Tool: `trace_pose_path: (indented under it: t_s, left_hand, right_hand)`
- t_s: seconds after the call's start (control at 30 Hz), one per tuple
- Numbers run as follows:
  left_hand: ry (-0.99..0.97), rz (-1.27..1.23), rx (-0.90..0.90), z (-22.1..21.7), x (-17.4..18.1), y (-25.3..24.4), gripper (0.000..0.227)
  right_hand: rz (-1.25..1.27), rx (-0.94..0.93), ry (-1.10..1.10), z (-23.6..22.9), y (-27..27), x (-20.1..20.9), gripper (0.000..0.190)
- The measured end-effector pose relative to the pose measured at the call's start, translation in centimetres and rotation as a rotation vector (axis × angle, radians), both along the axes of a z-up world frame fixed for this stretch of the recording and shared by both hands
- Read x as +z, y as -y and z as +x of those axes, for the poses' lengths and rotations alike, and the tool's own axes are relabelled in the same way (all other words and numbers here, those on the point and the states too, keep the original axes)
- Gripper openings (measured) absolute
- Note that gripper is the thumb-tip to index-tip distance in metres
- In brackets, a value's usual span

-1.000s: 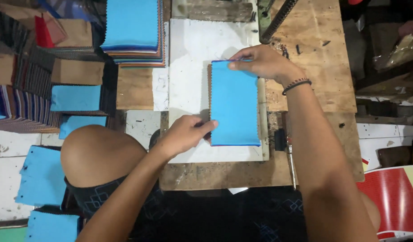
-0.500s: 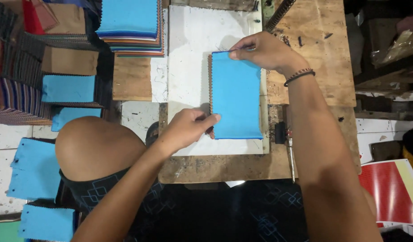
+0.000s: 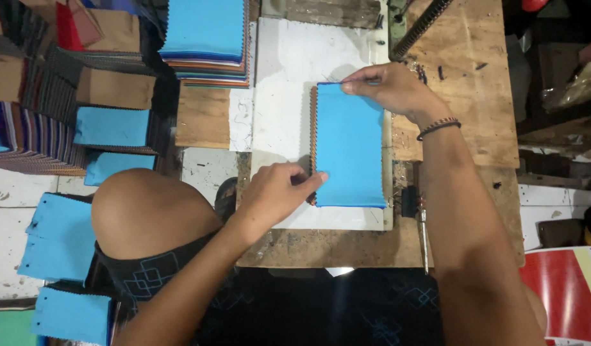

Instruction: Aligning stacks of material samples and using a drill press to punch holes through them for binding into sample books.

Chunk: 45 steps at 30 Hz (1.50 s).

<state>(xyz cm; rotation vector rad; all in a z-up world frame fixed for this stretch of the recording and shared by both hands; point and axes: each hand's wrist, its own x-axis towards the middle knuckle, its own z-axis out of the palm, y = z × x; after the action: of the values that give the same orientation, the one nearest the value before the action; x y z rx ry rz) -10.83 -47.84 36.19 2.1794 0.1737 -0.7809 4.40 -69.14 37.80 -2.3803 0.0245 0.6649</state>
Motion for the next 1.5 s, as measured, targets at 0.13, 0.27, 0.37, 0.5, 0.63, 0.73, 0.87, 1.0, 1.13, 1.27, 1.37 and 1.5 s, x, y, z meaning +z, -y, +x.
trace_pose_path:
  t_s: [0.13, 0.27, 0.37, 0.5, 0.63, 0.73, 0.87, 1.0, 1.13, 1.27, 1.37, 1.5]
  left_hand:
    - [0.157, -0.153, -0.022, -0.6, -0.3, -0.8, 0.047]
    - [0.217, -0.134, -0.025, -0.9, -1.4, -0.3, 0.049]
    - [0.274, -0.16, -0.028, -1.2, -1.2, -0.1, 0.044]
    - [0.3, -0.205, -0.005, -1.5, -1.9, -0.1, 0.047]
    - [0.286, -0.313, -0.001, -1.5, -1.8, -0.1, 0.064]
    - [0.291, -0.314, -0.049, -1.5, -1.2, -0.2, 0.066]
    - [0.3, -0.316, -0.066, -1.1, -0.9, -0.4, 0.07]
    - [0.301, -0.375, -0.093, -0.1, -0.8, -0.2, 0.08]
    - [0.117, -0.386, -0.042, 0.4, -1.6, 0.4, 0.086]
    - [0.092, -0.338, -0.069, 0.2, -1.5, 0.2, 0.09]
    - [0.257, -0.408, -0.134, 0.0, -0.7, -0.4, 0.081]
    - [0.257, -0.413, -0.12, 0.0, -0.5, -0.3, 0.079]
  right_hand:
    - [0.147, 0.019, 0.163, 0.1, 1.1, -2.2, 0.032]
    - [0.15, 0.048, 0.173, -0.5, 0.5, -0.7, 0.038]
    - [0.124, 0.057, 0.096, -0.7, 0.4, 0.3, 0.044]
    - [0.208, -0.007, 0.027, -0.9, 0.0, 1.1, 0.043]
    - [0.186, 0.013, -0.009, -0.6, -0.1, 1.5, 0.039]
    - [0.122, 0.047, -0.029, -0.5, -0.4, 1.9, 0.043]
    - [-0.099, 0.181, -0.104, 0.2, -1.3, 3.1, 0.056]
    - [-0.074, 0.198, -0.082, 1.1, -0.3, 1.1, 0.052]
    - [-0.029, 0.223, -0.102, 1.7, 0.2, 1.3, 0.037]
    - [-0.011, 0.251, -0.093, 1.7, 0.0, 0.8, 0.035]
    - [0.12, 0.138, -0.059, 1.1, -0.8, 0.4, 0.042]
    - [0.038, 0.132, 0.008, 0.4, -1.5, 0.7, 0.042]
